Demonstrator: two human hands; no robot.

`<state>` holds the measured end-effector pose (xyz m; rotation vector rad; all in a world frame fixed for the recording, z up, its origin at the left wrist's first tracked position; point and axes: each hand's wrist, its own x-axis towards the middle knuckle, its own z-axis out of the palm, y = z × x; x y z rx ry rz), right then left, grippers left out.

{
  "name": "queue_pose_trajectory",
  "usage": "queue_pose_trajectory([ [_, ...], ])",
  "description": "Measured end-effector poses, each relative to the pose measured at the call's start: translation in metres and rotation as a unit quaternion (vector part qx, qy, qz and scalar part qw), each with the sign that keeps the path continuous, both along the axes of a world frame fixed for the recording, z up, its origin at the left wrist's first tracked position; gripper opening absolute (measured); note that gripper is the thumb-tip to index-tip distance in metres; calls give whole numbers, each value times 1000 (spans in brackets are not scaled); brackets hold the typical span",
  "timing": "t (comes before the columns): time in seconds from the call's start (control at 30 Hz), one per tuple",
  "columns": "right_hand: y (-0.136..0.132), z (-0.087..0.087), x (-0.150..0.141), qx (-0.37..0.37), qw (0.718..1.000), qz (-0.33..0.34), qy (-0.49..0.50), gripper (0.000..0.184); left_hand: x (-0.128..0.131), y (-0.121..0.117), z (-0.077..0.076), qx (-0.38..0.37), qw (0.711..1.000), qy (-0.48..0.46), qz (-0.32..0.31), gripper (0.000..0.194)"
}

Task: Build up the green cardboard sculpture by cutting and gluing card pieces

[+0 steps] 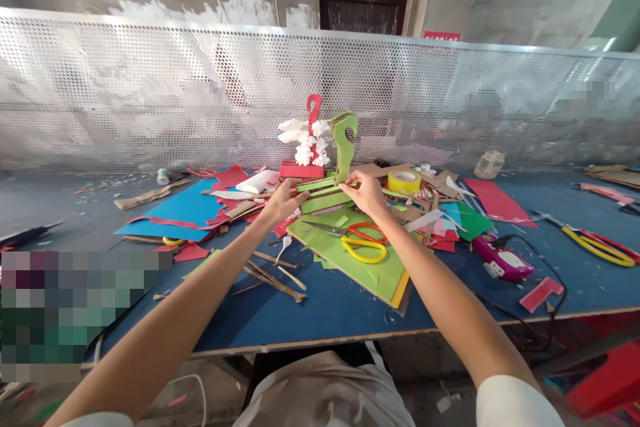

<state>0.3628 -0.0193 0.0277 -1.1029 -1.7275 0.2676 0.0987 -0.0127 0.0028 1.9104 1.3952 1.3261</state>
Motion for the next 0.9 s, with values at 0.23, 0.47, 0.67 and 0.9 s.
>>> queue_pose_trajectory([
  [0.23, 2, 1, 5, -23, 1000, 1, 11, 14, 0, -4, 2, -6, 1000, -27, -13, 43],
  [0.47, 5, 0, 7, -31, 999, 6, 33, 12, -1, -3, 0, -15, 998, -49, -26, 45],
  [0.67, 8, -1, 7, -43, 998, 2, 36, 12, -1, 1, -1, -2, 1000, -5, -13, 45],
  [0.9, 8, -3, 7, -35, 999, -5, 21, 14, -2, -4, 0, 44, 997, 66, -13, 44],
])
